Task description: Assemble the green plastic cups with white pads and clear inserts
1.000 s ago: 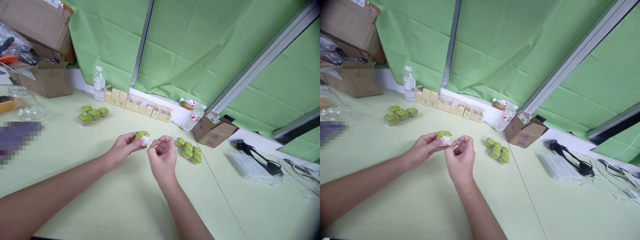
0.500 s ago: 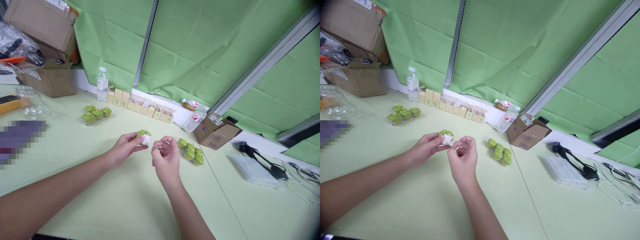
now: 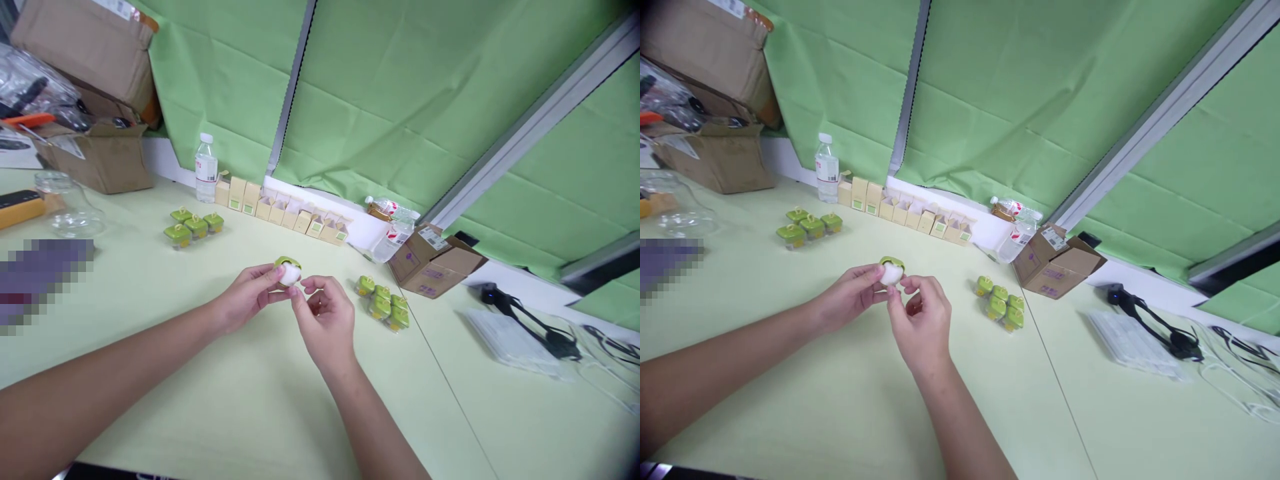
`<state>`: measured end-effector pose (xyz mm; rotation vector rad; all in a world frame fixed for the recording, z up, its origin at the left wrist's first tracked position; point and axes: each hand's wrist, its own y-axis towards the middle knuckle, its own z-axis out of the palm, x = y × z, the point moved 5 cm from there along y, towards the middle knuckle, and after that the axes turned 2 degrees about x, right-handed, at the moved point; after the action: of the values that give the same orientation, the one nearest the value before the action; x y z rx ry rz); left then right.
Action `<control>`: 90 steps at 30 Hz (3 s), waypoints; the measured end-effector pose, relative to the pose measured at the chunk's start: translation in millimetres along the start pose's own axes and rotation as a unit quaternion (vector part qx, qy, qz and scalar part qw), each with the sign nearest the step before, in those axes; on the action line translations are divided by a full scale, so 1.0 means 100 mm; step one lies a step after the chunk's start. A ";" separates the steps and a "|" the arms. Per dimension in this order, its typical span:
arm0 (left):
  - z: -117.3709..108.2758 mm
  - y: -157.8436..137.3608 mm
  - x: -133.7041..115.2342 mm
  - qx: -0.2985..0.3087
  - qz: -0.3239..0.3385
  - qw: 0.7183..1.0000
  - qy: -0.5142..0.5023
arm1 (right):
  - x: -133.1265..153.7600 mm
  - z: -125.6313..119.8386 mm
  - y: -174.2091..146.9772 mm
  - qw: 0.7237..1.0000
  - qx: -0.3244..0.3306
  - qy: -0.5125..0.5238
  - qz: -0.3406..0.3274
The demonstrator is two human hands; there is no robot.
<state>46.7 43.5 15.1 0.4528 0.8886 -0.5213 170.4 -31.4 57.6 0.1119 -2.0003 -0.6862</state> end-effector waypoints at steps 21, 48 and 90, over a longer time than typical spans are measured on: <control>0.03 0.00 -0.01 0.038 0.018 0.998 0.044 | -0.09 0.09 0.00 0.966 0.040 0.191 0.172; -0.11 0.05 0.02 -0.020 -0.009 0.999 0.030 | -0.13 -0.06 0.08 0.979 0.011 0.166 0.115; -0.09 0.03 0.10 0.016 -0.030 0.998 0.054 | -0.23 -0.12 0.14 0.958 0.007 0.218 0.188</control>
<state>48.5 49.2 2.0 0.4876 1.0016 -0.5702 195.2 -16.4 50.7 -0.1021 -1.5413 -0.3629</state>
